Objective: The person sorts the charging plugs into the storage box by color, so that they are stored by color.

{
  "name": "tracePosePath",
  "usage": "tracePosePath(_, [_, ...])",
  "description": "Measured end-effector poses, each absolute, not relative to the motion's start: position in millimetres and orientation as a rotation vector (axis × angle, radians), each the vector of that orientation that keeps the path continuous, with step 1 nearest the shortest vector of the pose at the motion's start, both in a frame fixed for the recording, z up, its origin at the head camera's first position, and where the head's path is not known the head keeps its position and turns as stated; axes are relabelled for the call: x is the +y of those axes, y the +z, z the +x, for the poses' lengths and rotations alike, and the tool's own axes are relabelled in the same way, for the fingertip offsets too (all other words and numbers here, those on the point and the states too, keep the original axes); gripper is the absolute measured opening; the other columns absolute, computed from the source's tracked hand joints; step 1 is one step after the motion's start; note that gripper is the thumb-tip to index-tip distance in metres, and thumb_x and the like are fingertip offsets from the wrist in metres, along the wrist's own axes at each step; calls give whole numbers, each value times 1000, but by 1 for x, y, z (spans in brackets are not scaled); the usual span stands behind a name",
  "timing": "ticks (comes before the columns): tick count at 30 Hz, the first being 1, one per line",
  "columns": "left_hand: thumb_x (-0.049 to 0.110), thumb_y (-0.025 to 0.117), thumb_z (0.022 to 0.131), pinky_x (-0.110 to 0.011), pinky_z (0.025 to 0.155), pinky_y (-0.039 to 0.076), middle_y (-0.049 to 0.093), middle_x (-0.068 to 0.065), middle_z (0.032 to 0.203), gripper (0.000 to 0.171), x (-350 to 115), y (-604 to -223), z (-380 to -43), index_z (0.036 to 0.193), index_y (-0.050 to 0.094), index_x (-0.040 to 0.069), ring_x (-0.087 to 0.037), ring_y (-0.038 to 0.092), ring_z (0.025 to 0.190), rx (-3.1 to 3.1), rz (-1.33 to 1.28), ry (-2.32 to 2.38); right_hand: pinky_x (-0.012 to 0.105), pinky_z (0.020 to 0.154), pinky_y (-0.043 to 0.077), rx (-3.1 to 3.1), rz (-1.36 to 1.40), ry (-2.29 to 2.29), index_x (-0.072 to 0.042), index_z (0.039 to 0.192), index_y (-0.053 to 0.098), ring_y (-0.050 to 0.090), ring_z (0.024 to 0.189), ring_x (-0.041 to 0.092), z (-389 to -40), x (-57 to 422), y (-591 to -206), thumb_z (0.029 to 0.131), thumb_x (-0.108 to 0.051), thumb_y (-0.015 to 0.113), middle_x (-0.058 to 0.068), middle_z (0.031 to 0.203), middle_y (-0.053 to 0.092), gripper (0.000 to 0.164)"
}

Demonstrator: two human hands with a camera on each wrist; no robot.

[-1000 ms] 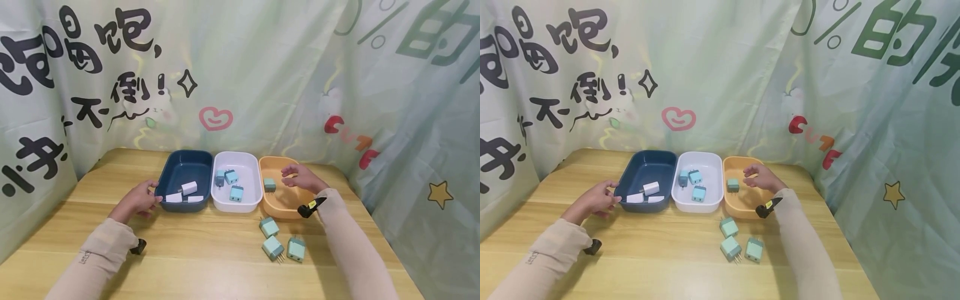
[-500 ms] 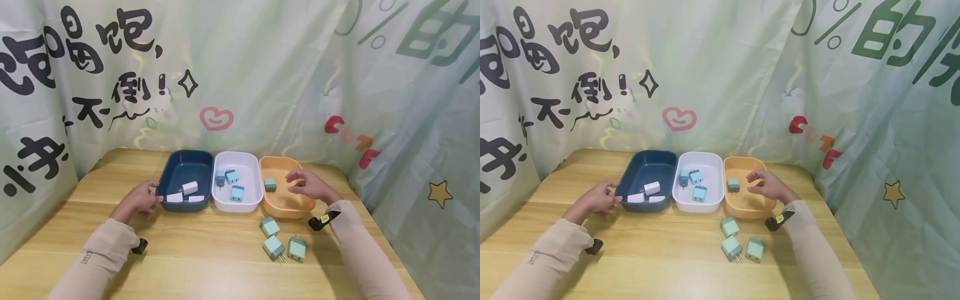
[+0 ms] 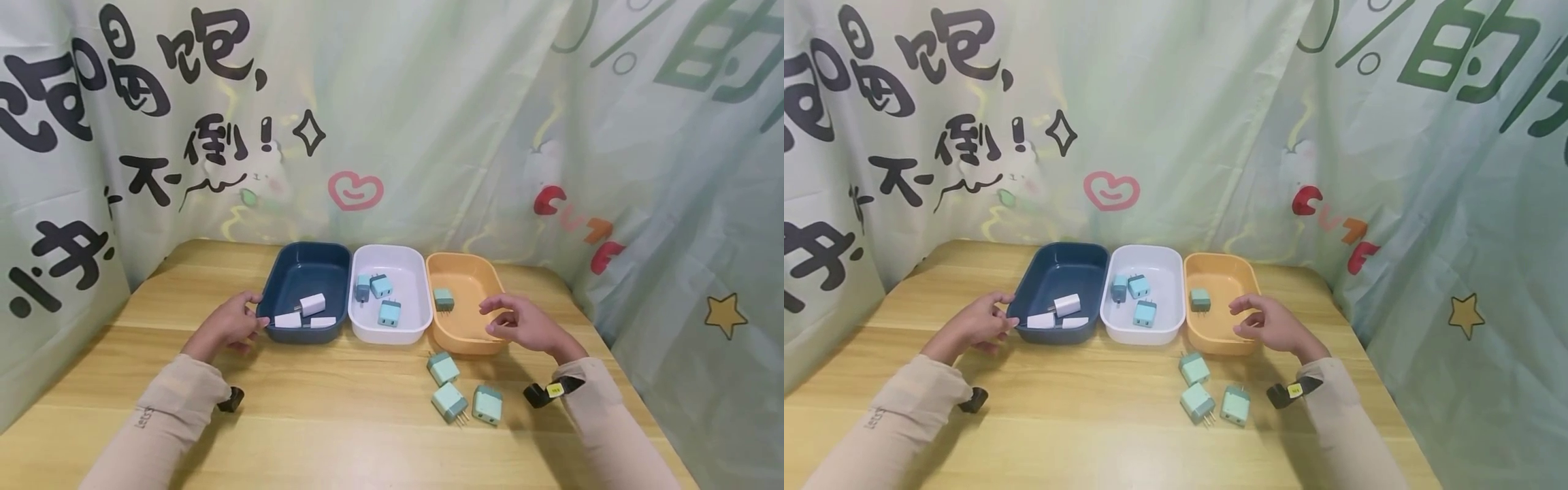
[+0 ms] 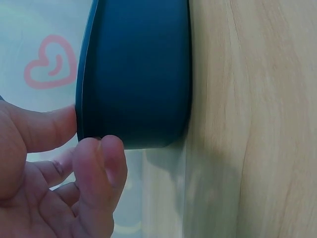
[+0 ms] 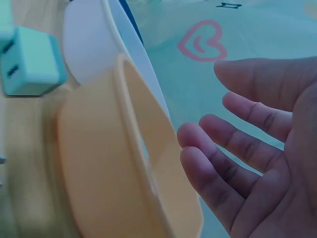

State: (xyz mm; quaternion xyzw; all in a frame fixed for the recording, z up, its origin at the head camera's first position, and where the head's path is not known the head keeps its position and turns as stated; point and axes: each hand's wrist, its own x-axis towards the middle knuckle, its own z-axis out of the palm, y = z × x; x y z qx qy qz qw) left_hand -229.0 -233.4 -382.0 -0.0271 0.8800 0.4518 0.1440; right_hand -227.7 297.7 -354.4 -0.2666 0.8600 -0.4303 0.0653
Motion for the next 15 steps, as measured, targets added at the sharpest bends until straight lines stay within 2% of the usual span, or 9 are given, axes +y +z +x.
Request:
tracePosePath(5, [9,59,96,-37,60,57,49,-19,102,63,-233,-380,-229,146,24,-6,-29,57,85,2545,-94,1290,30,73,55,2605,-841,-1294,7,118,55,65,87,23,-214,299,-362,89,-5,69,26,112,56,34])
tracePosePath(9, [8,59,96,-37,60,57,48,-19,101,63,-233,-381,-230,146,24,-5,-28,57,84,2544,-97,1289,29,73,55,2593,-869,-1281,7,117,55,64,85,20,-203,302,-370,89,-4,68,25,109,58,33])
tracePosePath(15, [8,59,96,-37,59,57,49,-18,100,62,-233,-382,-230,146,24,-5,-29,57,85,2539,-98,1294,30,72,54,2522,-855,-1329,9,118,54,62,88,18,-189,308,-383,90,-2,67,26,111,55,33])
